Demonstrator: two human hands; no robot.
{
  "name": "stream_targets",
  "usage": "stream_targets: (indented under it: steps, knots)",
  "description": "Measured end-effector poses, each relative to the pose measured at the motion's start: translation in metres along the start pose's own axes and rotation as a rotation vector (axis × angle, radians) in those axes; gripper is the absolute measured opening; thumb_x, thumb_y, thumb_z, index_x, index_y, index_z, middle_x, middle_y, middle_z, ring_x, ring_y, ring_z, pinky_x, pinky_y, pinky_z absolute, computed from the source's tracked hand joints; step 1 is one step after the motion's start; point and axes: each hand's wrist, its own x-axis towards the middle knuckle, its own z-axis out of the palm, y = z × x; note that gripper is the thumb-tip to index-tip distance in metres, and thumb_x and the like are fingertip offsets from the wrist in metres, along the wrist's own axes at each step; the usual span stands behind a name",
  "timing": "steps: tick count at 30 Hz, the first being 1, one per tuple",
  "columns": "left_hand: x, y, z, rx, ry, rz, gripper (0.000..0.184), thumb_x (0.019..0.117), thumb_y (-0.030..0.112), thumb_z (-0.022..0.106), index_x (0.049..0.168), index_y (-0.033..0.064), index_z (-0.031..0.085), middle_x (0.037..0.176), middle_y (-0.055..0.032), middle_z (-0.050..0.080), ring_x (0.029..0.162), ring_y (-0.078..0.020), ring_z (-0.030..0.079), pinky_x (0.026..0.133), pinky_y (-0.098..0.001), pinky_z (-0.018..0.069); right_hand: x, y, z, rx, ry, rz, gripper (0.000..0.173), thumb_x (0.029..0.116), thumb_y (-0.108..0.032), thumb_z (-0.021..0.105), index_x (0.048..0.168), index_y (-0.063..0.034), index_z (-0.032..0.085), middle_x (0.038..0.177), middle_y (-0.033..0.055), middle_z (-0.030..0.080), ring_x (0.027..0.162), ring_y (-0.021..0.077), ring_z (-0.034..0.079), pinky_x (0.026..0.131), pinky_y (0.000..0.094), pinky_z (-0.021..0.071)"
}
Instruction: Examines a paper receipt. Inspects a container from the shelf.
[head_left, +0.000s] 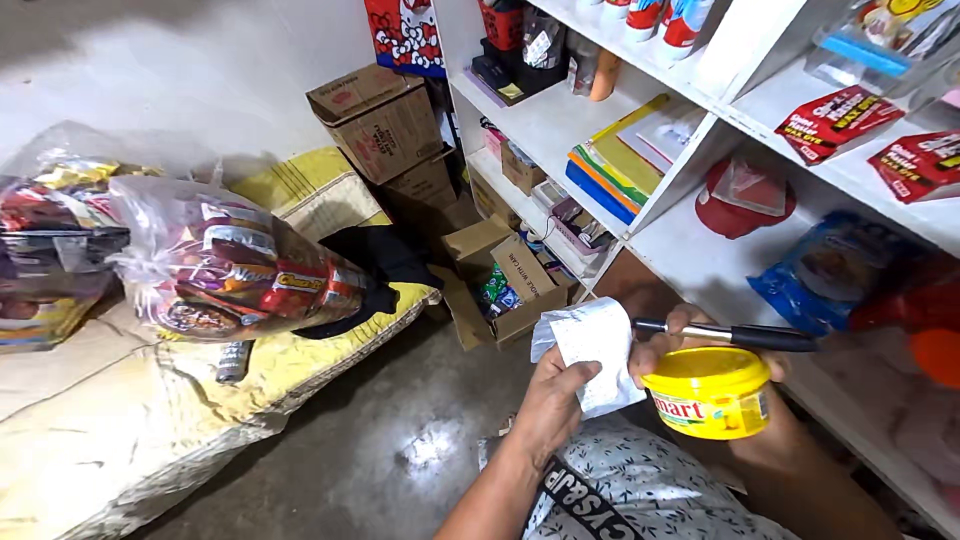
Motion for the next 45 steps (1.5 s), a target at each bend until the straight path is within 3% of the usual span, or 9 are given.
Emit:
stream_targets:
  steps: [18,21,28,45]
  knots:
    - [0.003,-0.002,-0.004,-0.052,-0.016,-0.005,0.027,0.087,-0.009,0.053,0.104,0.0057,0.068,0.096,-0.0057,0.076,0.088,-0.0133,0.074,0.083,-0.0333,0.0615,0.004,0.001,-0.013,0.021,-0.069,-0.004,0.069,0.0842,-0.054,0.071,0.138,-0.0131,0.058,0.125,0.0192,0.069,0.111,0.0341,0.069,0.096,0.0446,0.0562]
    - [0.003,-0.002,-0.004,-0.053,-0.022,0.0,0.027,0.0875,-0.01,0.052,0.104,0.0059,0.067,0.096,-0.0059,0.076,0.089,-0.0135,0.074,0.083,-0.0334,0.0614,0.002,0.002,-0.007,0.041,-0.009,-0.017,0.069,0.0838,-0.054,0.071,0.136,-0.0113,0.059,0.122,0.0202,0.07,0.109,0.0351,0.069,0.094,0.046,0.0566]
    - [0.003,-0.001,-0.002,-0.036,-0.013,0.002,0.028,0.0879,-0.01,0.05,0.103,0.0069,0.067,0.096,-0.0044,0.076,0.088,-0.0123,0.074,0.083,-0.0325,0.0612,0.005,-0.001,-0.002,-0.016,0.01,-0.004,0.069,0.0831,-0.06,0.069,0.134,-0.0145,0.06,0.118,0.0158,0.071,0.107,0.0305,0.07,0.093,0.0435,0.057]
    - [0.005,-0.002,-0.003,-0.06,-0.013,-0.001,0.029,0.088,-0.01,0.051,0.105,0.0067,0.067,0.096,-0.0055,0.076,0.089,-0.0128,0.074,0.083,-0.0329,0.0612,0.005,-0.001,-0.006,0.005,-0.007,0.003,0.068,0.0839,-0.057,0.07,0.136,-0.0144,0.06,0.123,0.018,0.07,0.109,0.0324,0.069,0.095,0.0437,0.0565]
